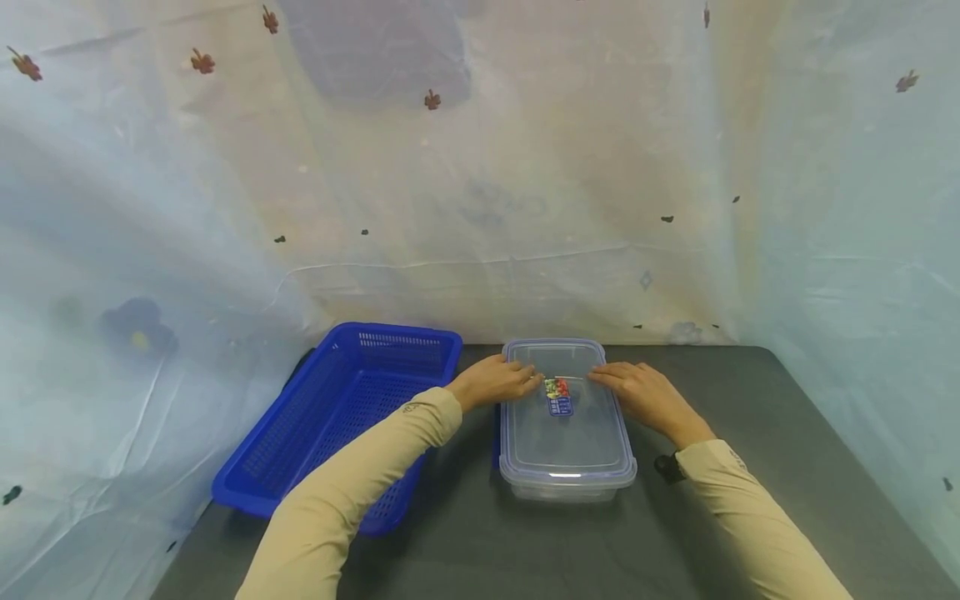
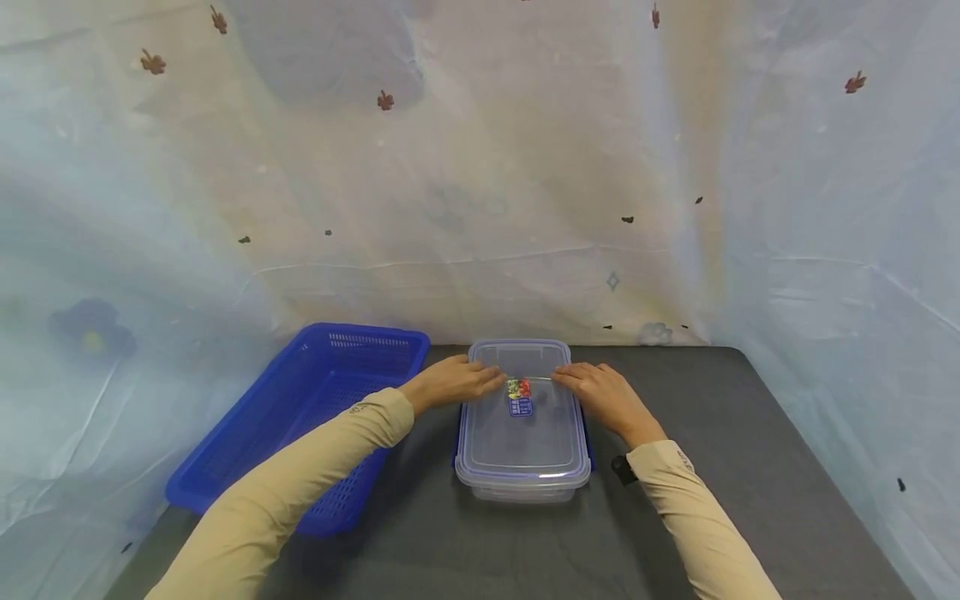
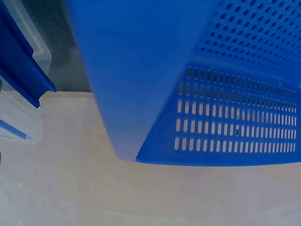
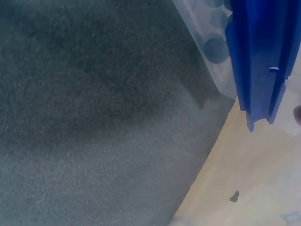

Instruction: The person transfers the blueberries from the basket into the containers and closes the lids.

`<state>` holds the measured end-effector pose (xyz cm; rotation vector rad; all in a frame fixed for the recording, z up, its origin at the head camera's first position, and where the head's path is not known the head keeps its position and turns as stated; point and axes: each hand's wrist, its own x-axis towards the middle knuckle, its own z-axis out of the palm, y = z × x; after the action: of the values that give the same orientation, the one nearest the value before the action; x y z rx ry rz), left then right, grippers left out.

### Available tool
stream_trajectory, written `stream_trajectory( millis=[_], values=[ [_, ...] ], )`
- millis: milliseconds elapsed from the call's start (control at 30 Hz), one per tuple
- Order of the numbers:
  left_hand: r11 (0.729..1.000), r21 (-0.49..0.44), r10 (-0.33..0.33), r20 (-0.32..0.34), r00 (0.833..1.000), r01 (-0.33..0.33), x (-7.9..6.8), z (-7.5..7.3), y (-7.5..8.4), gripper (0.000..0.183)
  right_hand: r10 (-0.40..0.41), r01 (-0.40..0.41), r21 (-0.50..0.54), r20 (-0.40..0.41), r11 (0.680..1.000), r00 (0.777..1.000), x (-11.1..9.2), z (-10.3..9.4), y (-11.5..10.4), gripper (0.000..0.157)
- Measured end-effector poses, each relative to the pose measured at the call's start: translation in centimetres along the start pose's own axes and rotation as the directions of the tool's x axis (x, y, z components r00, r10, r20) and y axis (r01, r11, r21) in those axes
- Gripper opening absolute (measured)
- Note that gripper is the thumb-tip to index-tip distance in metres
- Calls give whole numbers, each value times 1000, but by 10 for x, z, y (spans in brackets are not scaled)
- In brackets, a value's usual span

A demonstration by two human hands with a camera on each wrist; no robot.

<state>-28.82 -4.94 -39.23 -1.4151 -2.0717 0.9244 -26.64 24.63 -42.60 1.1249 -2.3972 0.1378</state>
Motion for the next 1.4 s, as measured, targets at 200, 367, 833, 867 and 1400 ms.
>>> stream_trajectory(
  millis=[200,367,833,867,1400],
  values=[
    [995,-93,-30,15,999,31,-2,-3,-5,37,19,-19,25,-3,999,1000,-1,-1,-2,50],
    [917,-345,-158,146,977,200,-11,-9,-24,53,85,-87,69,24,994,996,-5,-7,-1,65],
    [-87,-948,-855,229,465,307,-41,-39,-36,46,545,-377,550,-177,745,819,-24,-8,-37,48],
    [-159,-952,-879,257,401,260,-41,-40,-28,45,598,-419,595,-133,686,791,-24,-7,-43,46],
    [-444,-832,-767,545,340,333,-39,-27,88,47,833,-628,662,12,409,554,-26,14,-81,47]
  ],
)
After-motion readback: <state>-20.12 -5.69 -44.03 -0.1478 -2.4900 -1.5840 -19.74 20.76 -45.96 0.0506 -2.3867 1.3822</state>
